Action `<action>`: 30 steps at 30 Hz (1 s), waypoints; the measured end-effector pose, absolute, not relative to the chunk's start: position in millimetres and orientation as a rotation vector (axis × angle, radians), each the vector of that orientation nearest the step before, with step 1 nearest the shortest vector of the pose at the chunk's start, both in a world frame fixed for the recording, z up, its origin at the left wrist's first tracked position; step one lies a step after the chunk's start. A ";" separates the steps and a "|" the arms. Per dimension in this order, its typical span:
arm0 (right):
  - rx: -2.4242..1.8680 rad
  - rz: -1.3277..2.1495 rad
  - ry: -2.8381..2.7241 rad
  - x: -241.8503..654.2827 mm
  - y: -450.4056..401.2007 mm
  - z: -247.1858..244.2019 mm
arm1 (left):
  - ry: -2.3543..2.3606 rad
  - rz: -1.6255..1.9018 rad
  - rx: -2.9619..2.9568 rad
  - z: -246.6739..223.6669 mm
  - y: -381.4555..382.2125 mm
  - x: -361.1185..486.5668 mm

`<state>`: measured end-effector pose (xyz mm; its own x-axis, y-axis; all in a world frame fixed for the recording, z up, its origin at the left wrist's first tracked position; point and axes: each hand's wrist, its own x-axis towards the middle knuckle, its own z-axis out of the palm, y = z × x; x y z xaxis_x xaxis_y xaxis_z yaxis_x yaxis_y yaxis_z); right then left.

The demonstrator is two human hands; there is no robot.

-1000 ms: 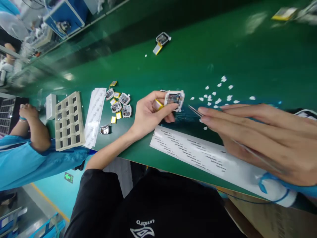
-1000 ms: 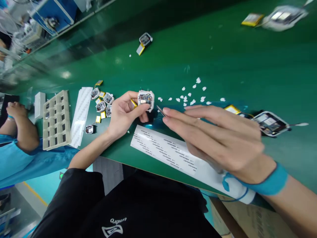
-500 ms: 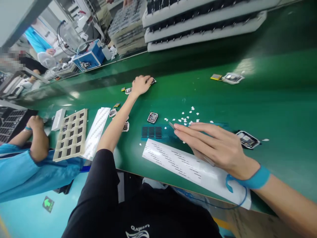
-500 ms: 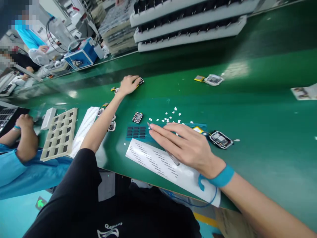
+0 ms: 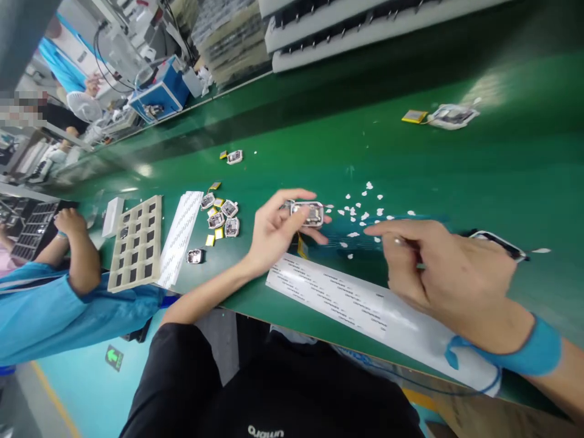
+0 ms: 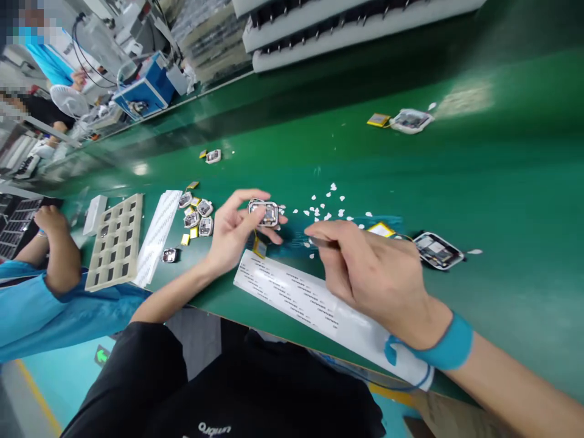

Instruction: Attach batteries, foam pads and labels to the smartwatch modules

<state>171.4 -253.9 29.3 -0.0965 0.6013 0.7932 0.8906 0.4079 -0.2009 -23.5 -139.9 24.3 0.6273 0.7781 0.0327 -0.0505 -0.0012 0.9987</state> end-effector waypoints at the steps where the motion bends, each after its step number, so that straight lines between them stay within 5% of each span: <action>1: -1.321 -0.409 -1.790 170.0 -254.5 29.2 | 0.632 0.720 1.401 22.5 -155.4 -23.8; 30: -1.321 -0.102 -1.925 171.1 -260.7 25.6 | 0.638 0.652 1.427 18.0 -192.0 -27.6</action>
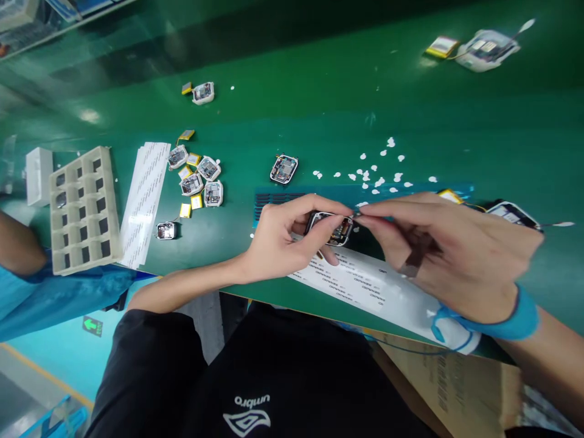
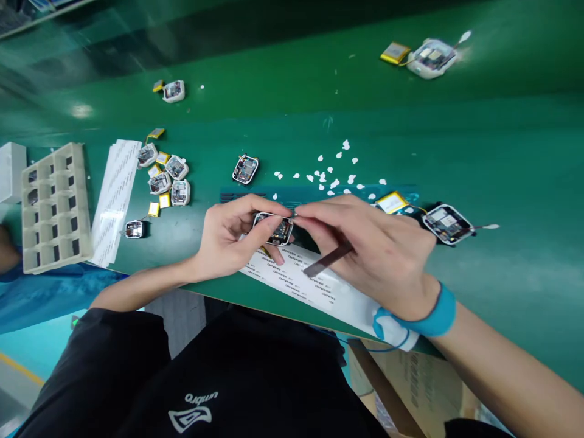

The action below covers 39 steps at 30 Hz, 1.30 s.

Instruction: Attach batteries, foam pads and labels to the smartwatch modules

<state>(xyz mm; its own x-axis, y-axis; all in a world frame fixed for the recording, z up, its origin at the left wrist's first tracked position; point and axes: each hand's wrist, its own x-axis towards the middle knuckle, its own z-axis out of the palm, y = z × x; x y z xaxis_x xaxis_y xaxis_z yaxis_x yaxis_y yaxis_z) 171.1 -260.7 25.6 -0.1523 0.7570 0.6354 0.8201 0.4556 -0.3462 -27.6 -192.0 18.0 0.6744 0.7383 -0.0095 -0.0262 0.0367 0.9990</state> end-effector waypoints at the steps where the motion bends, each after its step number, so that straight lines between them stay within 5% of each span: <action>1: -1.339 -0.123 -1.918 172.0 -261.1 25.7 | 0.634 0.615 1.382 18.4 -192.9 -27.8; 11: -1.382 0.183 -1.877 175.1 -263.6 30.4 | 0.627 0.556 1.190 25.3 -196.7 -30.1; 39: -1.306 -0.359 -2.266 186.3 -268.9 31.9 | 0.671 0.595 1.146 23.9 -190.7 -25.8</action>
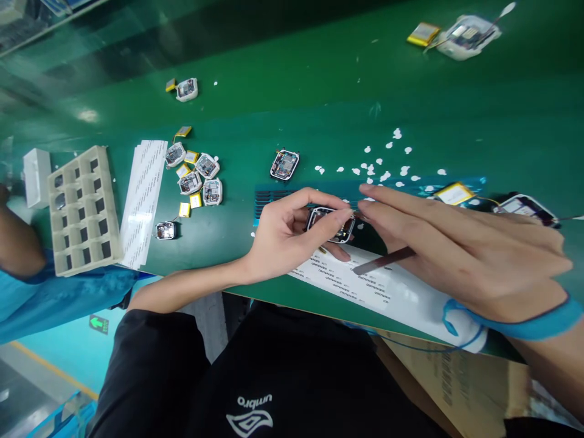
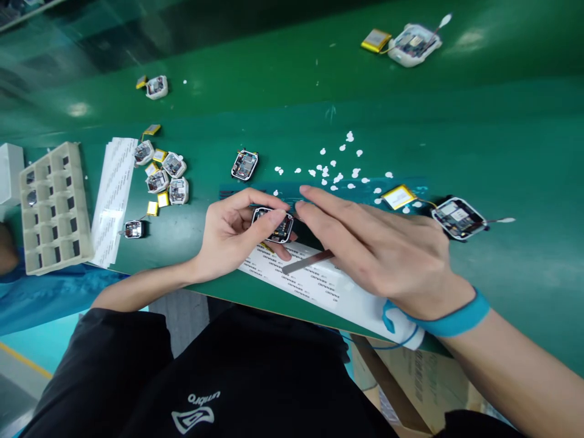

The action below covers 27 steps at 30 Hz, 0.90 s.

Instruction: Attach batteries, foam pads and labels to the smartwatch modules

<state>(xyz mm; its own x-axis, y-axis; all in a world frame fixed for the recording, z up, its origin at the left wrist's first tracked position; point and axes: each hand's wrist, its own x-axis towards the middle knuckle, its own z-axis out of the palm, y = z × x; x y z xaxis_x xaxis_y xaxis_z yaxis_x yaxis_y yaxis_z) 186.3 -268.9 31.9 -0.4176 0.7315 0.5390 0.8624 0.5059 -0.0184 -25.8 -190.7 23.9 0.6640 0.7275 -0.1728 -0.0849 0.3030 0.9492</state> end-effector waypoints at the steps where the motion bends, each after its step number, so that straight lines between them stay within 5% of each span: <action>1: -1.309 -0.313 -2.323 188.8 -271.2 33.5 | 0.673 0.601 1.142 23.5 -190.7 -25.2; 27: -1.172 -0.560 -2.339 174.1 -265.0 30.3 | 0.663 0.538 1.384 18.5 -193.2 -24.5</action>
